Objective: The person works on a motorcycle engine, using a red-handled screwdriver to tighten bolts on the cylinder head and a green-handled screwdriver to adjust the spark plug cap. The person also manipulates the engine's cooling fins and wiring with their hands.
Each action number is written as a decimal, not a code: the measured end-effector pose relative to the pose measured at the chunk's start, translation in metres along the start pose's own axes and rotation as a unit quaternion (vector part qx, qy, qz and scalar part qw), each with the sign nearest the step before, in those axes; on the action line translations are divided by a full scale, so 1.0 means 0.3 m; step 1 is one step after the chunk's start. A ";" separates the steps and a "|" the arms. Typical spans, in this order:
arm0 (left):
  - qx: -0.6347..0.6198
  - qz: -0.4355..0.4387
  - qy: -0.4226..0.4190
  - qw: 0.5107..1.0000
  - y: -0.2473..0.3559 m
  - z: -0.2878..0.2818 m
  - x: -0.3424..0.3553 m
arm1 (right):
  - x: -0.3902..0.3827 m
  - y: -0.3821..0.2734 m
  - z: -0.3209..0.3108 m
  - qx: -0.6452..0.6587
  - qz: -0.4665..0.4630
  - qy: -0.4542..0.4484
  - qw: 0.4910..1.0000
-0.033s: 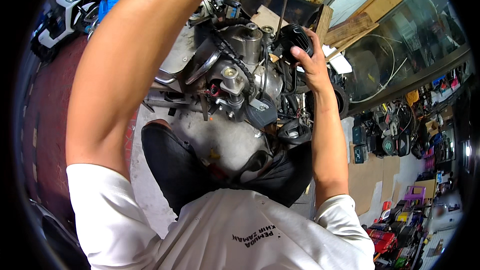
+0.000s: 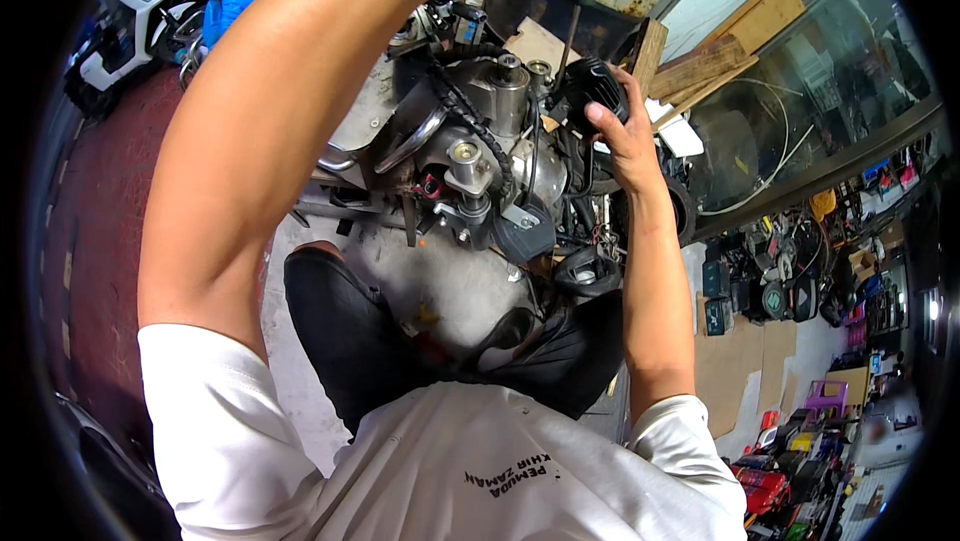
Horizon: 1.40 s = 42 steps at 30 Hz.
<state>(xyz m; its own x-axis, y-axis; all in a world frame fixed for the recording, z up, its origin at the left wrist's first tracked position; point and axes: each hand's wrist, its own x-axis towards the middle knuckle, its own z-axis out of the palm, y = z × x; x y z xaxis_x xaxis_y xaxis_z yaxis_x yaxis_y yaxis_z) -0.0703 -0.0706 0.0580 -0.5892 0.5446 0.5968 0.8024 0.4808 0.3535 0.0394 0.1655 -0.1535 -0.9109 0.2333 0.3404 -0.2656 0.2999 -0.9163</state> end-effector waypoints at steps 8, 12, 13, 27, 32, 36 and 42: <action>0.035 0.063 -0.042 0.997 -0.019 -0.015 0.022 | 0.004 -0.004 0.005 0.015 0.003 -0.005 1.000; 0.043 0.108 0.018 0.993 -0.013 -0.037 -0.037 | 0.004 -0.008 0.000 0.011 0.003 -0.010 1.000; 0.038 0.097 0.021 0.994 -0.005 -0.044 -0.041 | 0.005 -0.008 -0.001 0.011 0.002 -0.013 1.000; 0.042 -0.026 -0.001 0.999 0.044 -0.023 -0.017 | 0.001 -0.013 -0.006 0.003 0.010 -0.016 1.000; 0.023 0.018 0.055 0.998 0.027 -0.003 -0.045 | 0.001 -0.013 -0.008 0.018 0.012 -0.026 0.999; 0.031 0.022 0.075 0.996 0.029 0.005 -0.045 | 0.003 -0.008 -0.011 0.011 0.019 -0.028 0.999; 0.008 0.014 0.006 1.000 0.026 -0.018 -0.032 | 0.012 0.008 -0.020 -0.006 0.013 -0.036 0.999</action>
<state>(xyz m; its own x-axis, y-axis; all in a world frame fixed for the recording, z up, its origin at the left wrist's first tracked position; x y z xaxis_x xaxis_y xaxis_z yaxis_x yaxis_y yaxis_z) -0.0578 -0.0760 0.0589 -0.5647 0.5496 0.6157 0.8172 0.4764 0.3243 0.0374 0.1727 -0.1531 -0.9380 0.1737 0.2999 -0.2379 0.3063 -0.9217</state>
